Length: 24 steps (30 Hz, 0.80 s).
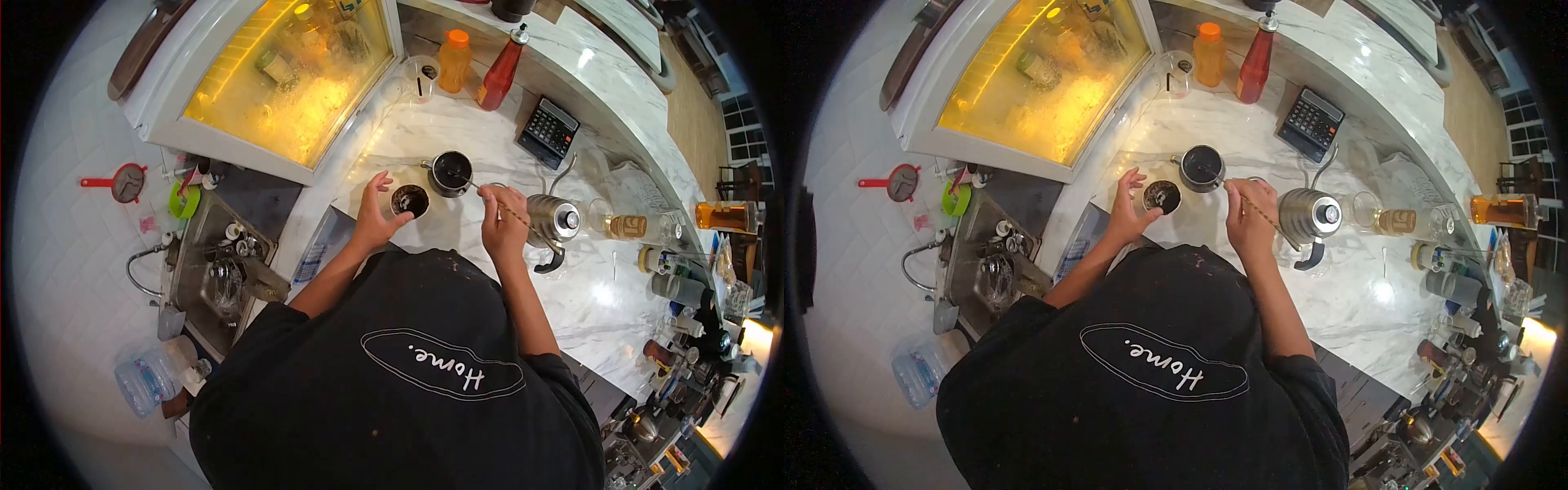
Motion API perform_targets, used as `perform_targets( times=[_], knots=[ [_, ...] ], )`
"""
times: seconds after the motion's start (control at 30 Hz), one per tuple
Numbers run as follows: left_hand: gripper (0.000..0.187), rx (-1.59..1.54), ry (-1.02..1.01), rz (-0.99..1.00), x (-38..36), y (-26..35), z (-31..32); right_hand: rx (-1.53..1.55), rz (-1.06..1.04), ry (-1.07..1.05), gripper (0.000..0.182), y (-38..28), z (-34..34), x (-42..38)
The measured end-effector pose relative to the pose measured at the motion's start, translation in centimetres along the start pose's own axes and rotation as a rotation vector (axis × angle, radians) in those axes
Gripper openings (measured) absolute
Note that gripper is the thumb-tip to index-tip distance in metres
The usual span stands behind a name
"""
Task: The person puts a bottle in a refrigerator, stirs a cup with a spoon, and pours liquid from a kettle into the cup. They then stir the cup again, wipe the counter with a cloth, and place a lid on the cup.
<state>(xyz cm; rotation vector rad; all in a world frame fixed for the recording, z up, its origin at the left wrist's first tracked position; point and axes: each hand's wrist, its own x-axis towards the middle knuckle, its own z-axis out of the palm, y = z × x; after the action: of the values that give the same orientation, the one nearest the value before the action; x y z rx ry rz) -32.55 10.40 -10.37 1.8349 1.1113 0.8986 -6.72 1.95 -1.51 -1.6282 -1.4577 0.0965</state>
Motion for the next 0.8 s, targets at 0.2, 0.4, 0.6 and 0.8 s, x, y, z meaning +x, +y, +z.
perform_targets(
  times=[0.2, 0.4, 0.6, 0.8],
  knots=[
    [0.057, 0.099, -0.045, 0.211, 6.0, 3.1, 0.0, -0.114, 0.033, 0.052, 0.008, -0.4, 0.6, 0.4],
    [0.022, 0.054, -0.309, 0.106, 10.5, 3.3, 0.9, -0.122, 0.01, 0.033, 0.006, -1.5, 0.9, 0.0],
    [0.027, -0.076, -0.512, -0.084, 11.5, 2.6, 0.9, -0.216, 0.081, 0.069, 0.009, -2.9, 1.8, 0.0],
    [0.028, -0.171, -0.535, -0.029, 11.9, 1.0, 1.4, -0.228, 0.134, 0.058, 0.008, -4.2, 2.4, -0.7]
  ],
)
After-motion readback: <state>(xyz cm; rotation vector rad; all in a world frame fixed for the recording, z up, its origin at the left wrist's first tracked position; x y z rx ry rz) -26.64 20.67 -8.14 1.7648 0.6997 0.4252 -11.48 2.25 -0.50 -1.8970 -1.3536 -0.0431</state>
